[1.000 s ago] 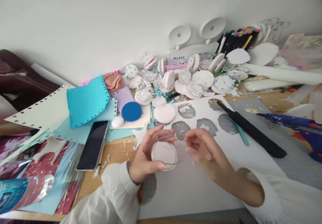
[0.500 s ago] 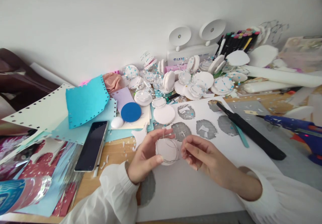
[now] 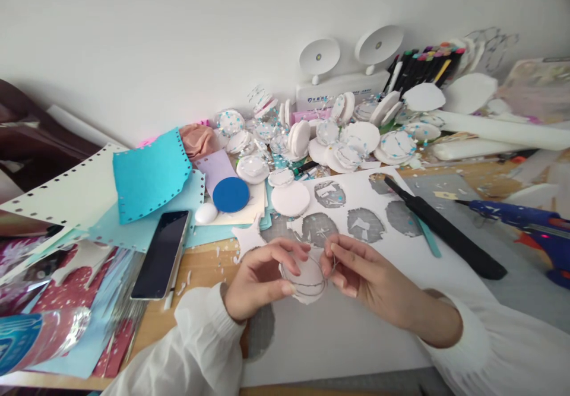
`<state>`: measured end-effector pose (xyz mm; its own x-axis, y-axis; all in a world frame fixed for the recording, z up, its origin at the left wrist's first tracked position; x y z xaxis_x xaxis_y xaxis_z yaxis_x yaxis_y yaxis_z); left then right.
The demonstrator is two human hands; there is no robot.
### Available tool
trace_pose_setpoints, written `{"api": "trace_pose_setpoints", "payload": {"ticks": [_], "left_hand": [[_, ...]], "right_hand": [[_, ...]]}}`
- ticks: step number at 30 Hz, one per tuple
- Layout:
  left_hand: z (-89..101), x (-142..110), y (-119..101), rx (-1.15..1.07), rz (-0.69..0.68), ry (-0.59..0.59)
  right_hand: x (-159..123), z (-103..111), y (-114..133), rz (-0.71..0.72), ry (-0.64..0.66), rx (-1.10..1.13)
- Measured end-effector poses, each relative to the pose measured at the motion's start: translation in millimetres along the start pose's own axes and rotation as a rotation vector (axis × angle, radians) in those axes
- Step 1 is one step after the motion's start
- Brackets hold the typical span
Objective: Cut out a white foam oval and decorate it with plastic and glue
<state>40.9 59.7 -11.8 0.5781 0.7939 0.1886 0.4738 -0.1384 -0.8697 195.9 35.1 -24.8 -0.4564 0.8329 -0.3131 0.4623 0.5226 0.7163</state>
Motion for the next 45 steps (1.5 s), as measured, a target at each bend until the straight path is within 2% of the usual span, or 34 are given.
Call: {"api": "trace_pose_setpoints", "payload": {"ticks": [5,13,16,20,23,26,28,32,45], "left_hand": [[-0.9,-1,1,-0.028,0.033,-0.005],[-3.6,1,-3,0.071,-0.007,0.009],[-4.9,0,-2,0.068,-0.006,0.028],[-0.7,-2,2,0.012,0.035,-0.07],[-0.5,-4,8,-0.104,0.129,-0.124],[-8.0,-5,11,-0.247,0.205,-0.061],[-10.9,-4,10,-0.293,0.196,-0.047],[-10.0,-1,9,-0.326,0.163,-0.074],[-14.6,-6,16,-0.344,0.301,0.051]], "right_hand": [[0,-1,0,-0.01,0.021,-0.016],[-4,-5,1,-0.002,0.105,-0.06],[-3,-4,2,0.003,0.097,-0.061],[-3,-3,1,0.025,0.061,-0.043],[-3,-4,-1,0.031,0.07,-0.057],[-4,-6,-4,0.03,0.077,-0.064],[-3,-6,-4,0.03,0.069,-0.063],[-3,-3,-2,0.055,0.036,-0.073],[-6,-2,7,0.114,0.022,-0.186]]}}
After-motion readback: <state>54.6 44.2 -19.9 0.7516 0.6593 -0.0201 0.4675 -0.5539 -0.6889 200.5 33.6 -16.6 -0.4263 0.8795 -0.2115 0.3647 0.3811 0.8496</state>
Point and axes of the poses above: each hand's wrist, its own x-axis towards the middle knuckle, its own z-axis out of the back of the hand, y = z × x, the point moved 5 cm from there along x, towards the middle knuckle, and after that the axes turned 8 degrees about -x, right-handed, at the moved point
